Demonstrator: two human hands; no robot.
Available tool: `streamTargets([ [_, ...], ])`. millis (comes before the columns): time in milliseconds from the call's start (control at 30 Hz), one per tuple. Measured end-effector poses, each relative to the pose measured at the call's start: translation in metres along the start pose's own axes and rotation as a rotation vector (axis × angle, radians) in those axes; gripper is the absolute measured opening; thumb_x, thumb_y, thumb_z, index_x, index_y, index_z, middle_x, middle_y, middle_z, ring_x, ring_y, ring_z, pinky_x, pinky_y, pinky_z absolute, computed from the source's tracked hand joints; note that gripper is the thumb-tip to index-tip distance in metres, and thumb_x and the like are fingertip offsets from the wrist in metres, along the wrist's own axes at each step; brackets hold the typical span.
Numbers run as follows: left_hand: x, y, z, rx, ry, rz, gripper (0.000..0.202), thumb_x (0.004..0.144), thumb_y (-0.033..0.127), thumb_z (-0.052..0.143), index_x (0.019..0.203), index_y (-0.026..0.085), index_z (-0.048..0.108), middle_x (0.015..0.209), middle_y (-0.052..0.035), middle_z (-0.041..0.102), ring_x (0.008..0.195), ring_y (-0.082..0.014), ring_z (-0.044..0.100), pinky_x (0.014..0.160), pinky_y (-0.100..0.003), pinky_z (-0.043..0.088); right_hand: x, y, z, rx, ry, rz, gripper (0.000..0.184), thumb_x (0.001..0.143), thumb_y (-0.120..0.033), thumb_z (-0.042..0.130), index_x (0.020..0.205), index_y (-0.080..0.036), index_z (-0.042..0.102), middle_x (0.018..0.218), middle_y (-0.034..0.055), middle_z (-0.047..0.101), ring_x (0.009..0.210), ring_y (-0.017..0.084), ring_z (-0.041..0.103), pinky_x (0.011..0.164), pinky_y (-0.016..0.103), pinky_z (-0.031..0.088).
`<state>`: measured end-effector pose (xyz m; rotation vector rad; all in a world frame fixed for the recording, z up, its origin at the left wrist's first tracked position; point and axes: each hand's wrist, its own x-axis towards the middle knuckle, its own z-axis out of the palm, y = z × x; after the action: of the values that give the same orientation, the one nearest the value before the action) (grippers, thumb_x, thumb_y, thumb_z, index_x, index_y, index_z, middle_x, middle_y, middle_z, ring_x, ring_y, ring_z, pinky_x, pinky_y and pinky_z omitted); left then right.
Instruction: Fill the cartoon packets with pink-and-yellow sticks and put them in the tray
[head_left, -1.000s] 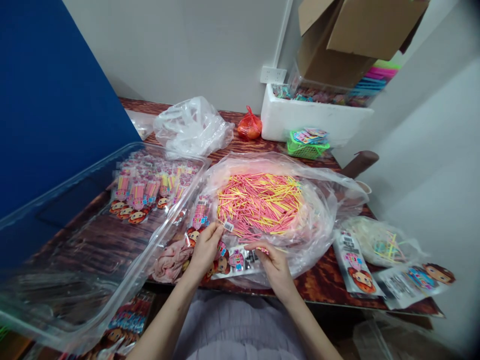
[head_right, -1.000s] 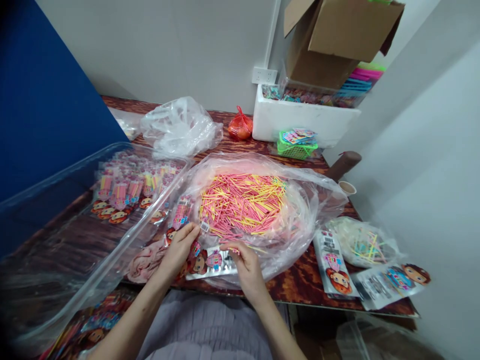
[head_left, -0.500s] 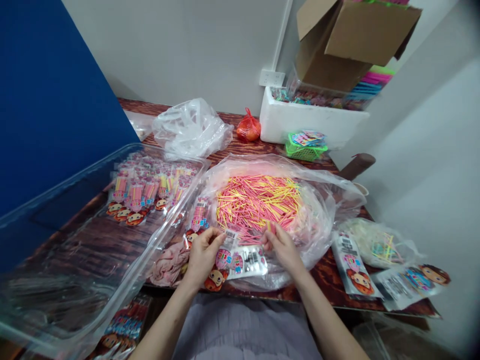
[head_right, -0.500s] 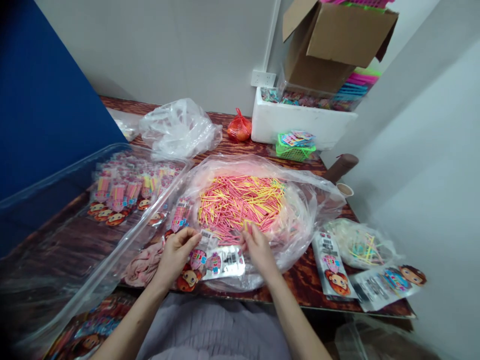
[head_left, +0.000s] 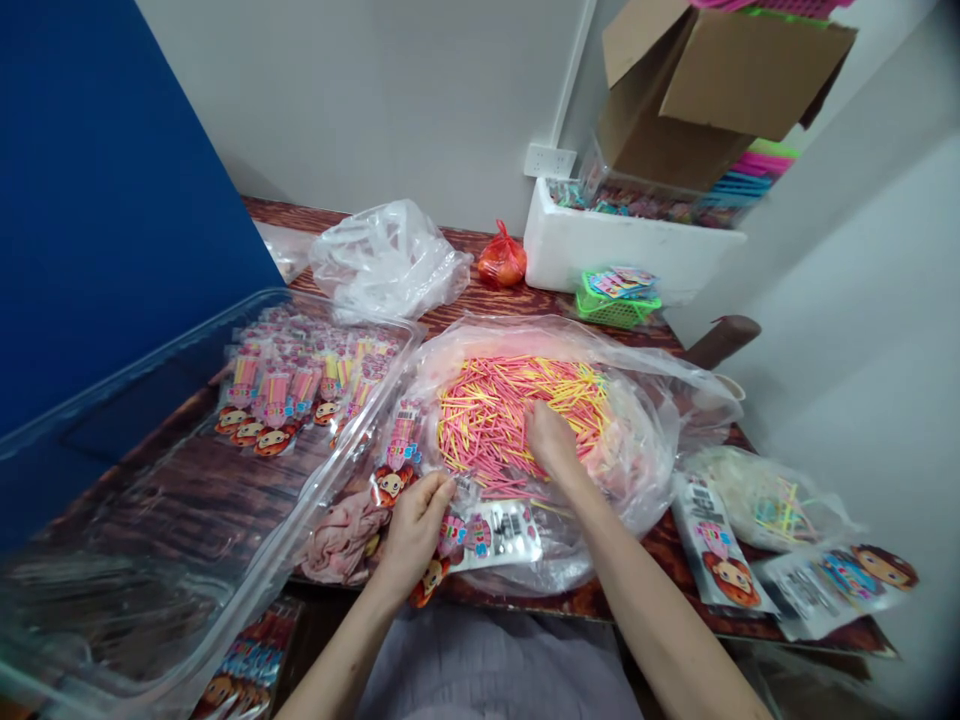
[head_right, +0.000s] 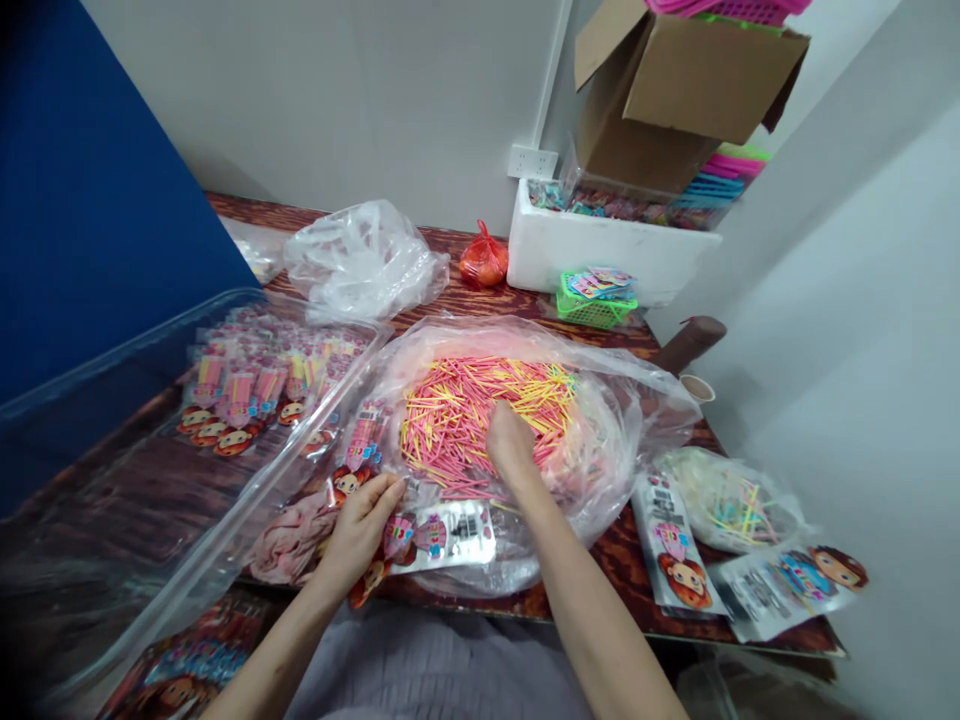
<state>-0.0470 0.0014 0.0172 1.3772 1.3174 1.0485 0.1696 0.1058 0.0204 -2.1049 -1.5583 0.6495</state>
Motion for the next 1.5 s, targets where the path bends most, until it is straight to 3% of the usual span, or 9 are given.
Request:
streamTargets([
  [133, -0.003, 0.002, 0.0, 0.036, -0.007, 0.047, 0.027, 0.091, 0.037, 0.049, 0.072, 0.019, 0.054, 0.068, 0.0026, 0.049, 0.066, -0.014, 0.046, 0.062, -0.023, 0.036, 0.005, -0.01, 0.002, -0.028, -0.023, 0.059, 0.013, 0.087, -0.016, 0.052, 0.094, -0.014, 0.062, 0.102, 0.0217, 0.069, 0.112, 0.033, 0.06, 0.088, 0.039, 0.04],
  [300, -0.007, 0.0, -0.002, 0.079, 0.003, 0.063, 0.021, 0.09, 0.032, 0.05, 0.079, 0.018, 0.061, 0.074, 0.0, 0.059, 0.07, -0.0161, 0.053, 0.065, -0.025, 0.04, 0.009, -0.009, -0.007, 0.16, -0.076, 0.086, 0.016, 0.09, -0.021, 0.047, 0.09, -0.016, 0.061, 0.097, 0.0185, 0.071, 0.105, 0.029, 0.064, 0.083, 0.036, 0.045],
  [500, -0.01, 0.005, -0.006, 0.134, -0.023, 0.127, 0.026, 0.093, 0.031, 0.048, 0.075, 0.019, 0.06, 0.071, 0.0005, 0.058, 0.068, -0.0151, 0.053, 0.065, -0.024, 0.038, -0.021, 0.0, -0.02, 0.671, -0.261, 0.035, 0.019, 0.088, -0.039, 0.05, 0.083, -0.021, 0.055, 0.074, 0.0061, 0.07, 0.065, 0.021, 0.069, 0.06, 0.034, 0.055],
  [700, -0.013, 0.009, -0.002, 0.118, -0.077, 0.162, 0.026, 0.094, 0.03, 0.048, 0.081, 0.019, 0.067, 0.075, -0.001, 0.063, 0.072, -0.0156, 0.056, 0.067, -0.024, 0.039, -0.059, -0.009, -0.019, 1.332, -0.495, 0.062, 0.018, 0.074, -0.021, 0.07, 0.092, -0.021, 0.065, 0.076, 0.0003, 0.069, 0.071, 0.016, 0.068, 0.077, 0.034, 0.057],
  [800, -0.014, 0.009, 0.002, 0.092, -0.101, 0.139, 0.025, 0.093, 0.031, 0.05, 0.082, 0.018, 0.068, 0.075, -0.0008, 0.064, 0.071, -0.0152, 0.056, 0.066, -0.024, 0.04, -0.068, -0.023, -0.022, 1.514, -0.504, 0.024, 0.012, 0.077, -0.023, 0.071, 0.087, -0.023, 0.065, 0.078, -0.0018, 0.068, 0.082, 0.017, 0.069, 0.088, 0.039, 0.055],
  [967, -0.012, 0.013, 0.008, -0.072, -0.112, 0.026, 0.025, 0.089, 0.032, 0.054, 0.074, 0.016, 0.067, 0.07, 0.0001, 0.061, 0.066, -0.0139, 0.051, 0.062, -0.023, 0.038, -0.08, -0.039, -0.02, 1.583, -0.461, -0.038, 0.012, 0.079, -0.03, 0.072, 0.088, -0.025, 0.065, 0.08, -0.0018, 0.069, 0.096, 0.02, 0.068, 0.096, 0.043, 0.051],
  [1233, -0.016, 0.012, 0.011, -0.33, -0.231, -0.22, 0.033, 0.083, 0.044, 0.06, 0.067, 0.015, 0.061, 0.054, 0.0062, 0.04, 0.049, -0.0076, 0.031, 0.047, -0.02, 0.026, -0.098, -0.028, -0.014, 1.408, -0.493, 0.002, 0.02, 0.077, -0.038, 0.075, 0.082, -0.02, 0.067, 0.077, 0.0025, 0.073, 0.095, 0.025, 0.069, 0.095, 0.044, 0.048],
  [1367, -0.014, 0.01, 0.013, -0.285, -0.205, -0.135, 0.03, 0.084, 0.041, 0.06, 0.073, 0.014, 0.068, 0.061, 0.0024, 0.055, 0.057, -0.0108, 0.046, 0.056, -0.021, 0.037, -0.112, -0.029, -0.02, 1.247, -0.514, -0.056, 0.022, 0.083, -0.04, 0.068, 0.091, -0.019, 0.069, 0.098, 0.0065, 0.075, 0.106, 0.024, 0.064, 0.098, 0.041, 0.043],
  [1500, -0.011, 0.012, 0.011, -0.247, -0.131, -0.057, 0.024, 0.083, 0.035, 0.061, 0.087, 0.016, 0.075, 0.085, -0.0038, 0.072, 0.085, -0.0198, 0.063, 0.081, -0.028, 0.048, -0.123, -0.035, -0.025, 1.056, -0.462, -0.093, 0.034, 0.087, -0.043, 0.064, 0.116, -0.024, 0.061, 0.118, 0.0069, 0.068, 0.114, 0.023, 0.059, 0.099, 0.04, 0.042],
])
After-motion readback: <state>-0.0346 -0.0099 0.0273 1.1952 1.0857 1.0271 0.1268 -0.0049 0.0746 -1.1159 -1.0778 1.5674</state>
